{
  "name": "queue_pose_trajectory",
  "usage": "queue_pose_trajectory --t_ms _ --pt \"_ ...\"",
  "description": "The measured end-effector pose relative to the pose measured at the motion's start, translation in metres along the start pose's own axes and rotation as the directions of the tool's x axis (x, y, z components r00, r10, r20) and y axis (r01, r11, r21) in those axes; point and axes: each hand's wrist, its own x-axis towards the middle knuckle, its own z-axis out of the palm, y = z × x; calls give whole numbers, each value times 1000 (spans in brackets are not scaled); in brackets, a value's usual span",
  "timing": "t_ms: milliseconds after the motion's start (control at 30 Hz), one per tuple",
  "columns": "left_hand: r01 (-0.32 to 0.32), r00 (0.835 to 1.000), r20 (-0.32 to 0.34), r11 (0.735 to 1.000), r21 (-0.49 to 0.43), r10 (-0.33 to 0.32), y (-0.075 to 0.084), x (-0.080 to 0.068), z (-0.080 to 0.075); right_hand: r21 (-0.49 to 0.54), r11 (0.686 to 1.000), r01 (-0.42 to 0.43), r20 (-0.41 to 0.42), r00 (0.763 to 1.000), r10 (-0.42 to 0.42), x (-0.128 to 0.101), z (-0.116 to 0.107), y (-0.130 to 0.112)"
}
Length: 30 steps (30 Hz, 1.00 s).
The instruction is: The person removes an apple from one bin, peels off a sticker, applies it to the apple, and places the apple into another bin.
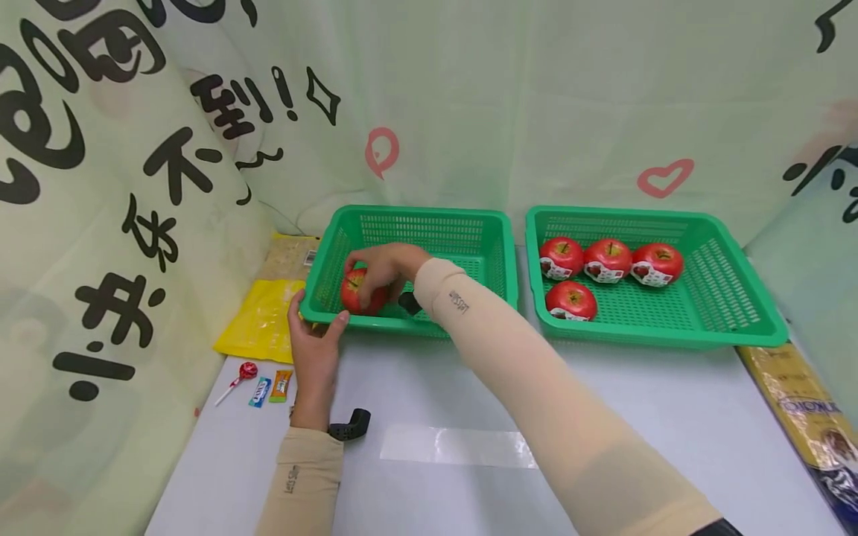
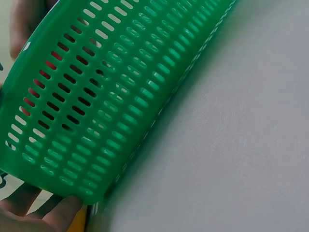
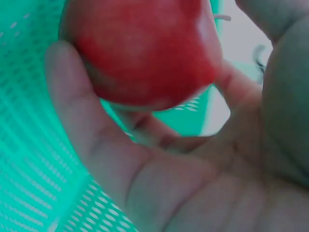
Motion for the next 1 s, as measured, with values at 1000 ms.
queue_pose_trajectory --t_ms 1000 --pt "65 990 -120 996 -62 -73 12 -20 4 142 962 231 -642 761 -88 -200 124 226"
